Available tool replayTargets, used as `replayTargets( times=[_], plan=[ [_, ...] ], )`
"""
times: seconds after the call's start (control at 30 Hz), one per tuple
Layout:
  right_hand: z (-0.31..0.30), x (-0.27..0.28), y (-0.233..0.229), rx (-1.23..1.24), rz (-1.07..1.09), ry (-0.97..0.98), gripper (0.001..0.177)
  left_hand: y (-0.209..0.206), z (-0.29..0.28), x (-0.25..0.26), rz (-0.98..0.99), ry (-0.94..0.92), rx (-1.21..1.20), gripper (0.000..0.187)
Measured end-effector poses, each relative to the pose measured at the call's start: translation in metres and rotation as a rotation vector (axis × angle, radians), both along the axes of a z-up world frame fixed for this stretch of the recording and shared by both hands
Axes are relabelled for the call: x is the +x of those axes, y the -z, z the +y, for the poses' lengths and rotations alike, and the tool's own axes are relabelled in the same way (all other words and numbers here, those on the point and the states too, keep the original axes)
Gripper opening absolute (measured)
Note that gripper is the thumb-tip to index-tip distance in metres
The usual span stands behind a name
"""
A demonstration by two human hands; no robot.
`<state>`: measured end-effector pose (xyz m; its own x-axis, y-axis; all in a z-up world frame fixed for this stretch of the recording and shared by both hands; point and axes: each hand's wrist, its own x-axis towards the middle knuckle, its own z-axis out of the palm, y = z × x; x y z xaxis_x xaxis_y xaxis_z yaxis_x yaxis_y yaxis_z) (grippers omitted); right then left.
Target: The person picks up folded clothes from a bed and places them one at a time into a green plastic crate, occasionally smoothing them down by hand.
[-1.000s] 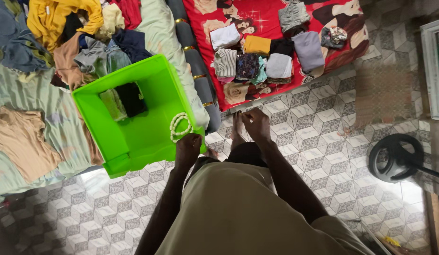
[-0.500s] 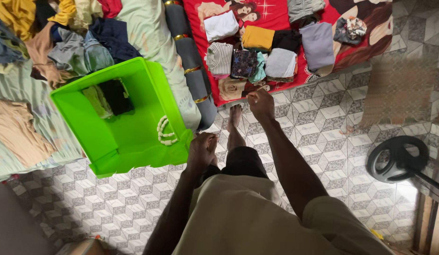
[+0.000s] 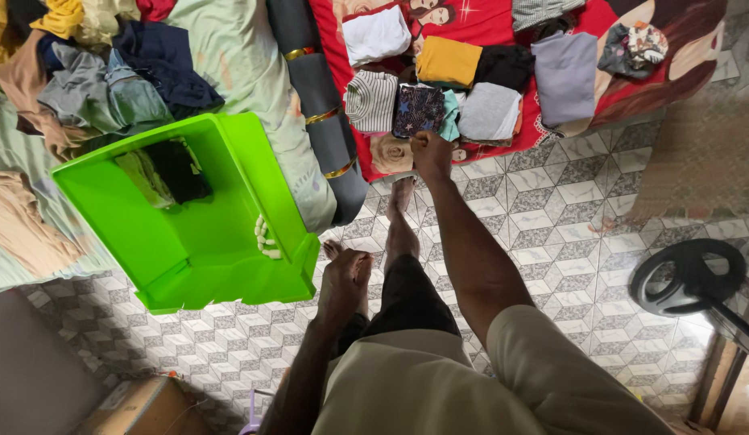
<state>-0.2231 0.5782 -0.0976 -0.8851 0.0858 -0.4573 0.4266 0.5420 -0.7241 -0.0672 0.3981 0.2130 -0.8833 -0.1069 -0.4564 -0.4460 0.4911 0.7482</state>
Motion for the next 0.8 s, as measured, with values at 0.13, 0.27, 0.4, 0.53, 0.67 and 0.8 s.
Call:
replayTargets(
  times=[0.13, 0.27, 0.4, 0.53, 0.67, 0.8],
  plan=[
    [-0.015, -0.013, 0.029, 0.006, 0.126, 0.045, 0.028, 0.008, 0.003, 0.000, -0.011, -0.010, -0.010, 0.013],
    [-0.028, -0.030, 0.058, 0.135, 0.100, 0.041, 0.036, 0.015, 0.005, -0.001, -0.127, -0.044, -0.001, 0.012],
    [-0.037, -0.036, 0.075, 0.191, 0.069, 0.082, 0.046, 0.020, 0.005, -0.003, -0.110, -0.075, 0.026, 0.011],
    [-0.048, -0.047, 0.073, 0.284, 0.109, 0.111, 0.057, 0.027, 0.004, -0.007, -0.147, -0.091, 0.027, 0.011],
    [-0.054, -0.061, 0.045, 0.363, -0.045, 0.125, 0.064, 0.031, 0.002, -0.007, -0.151, -0.090, 0.012, 0.012],
    [-0.054, -0.069, 0.029, 0.416, -0.146, 0.094, 0.067, 0.036, 0.001, -0.005, -0.159, -0.105, 0.034, 0.013]
  ],
)
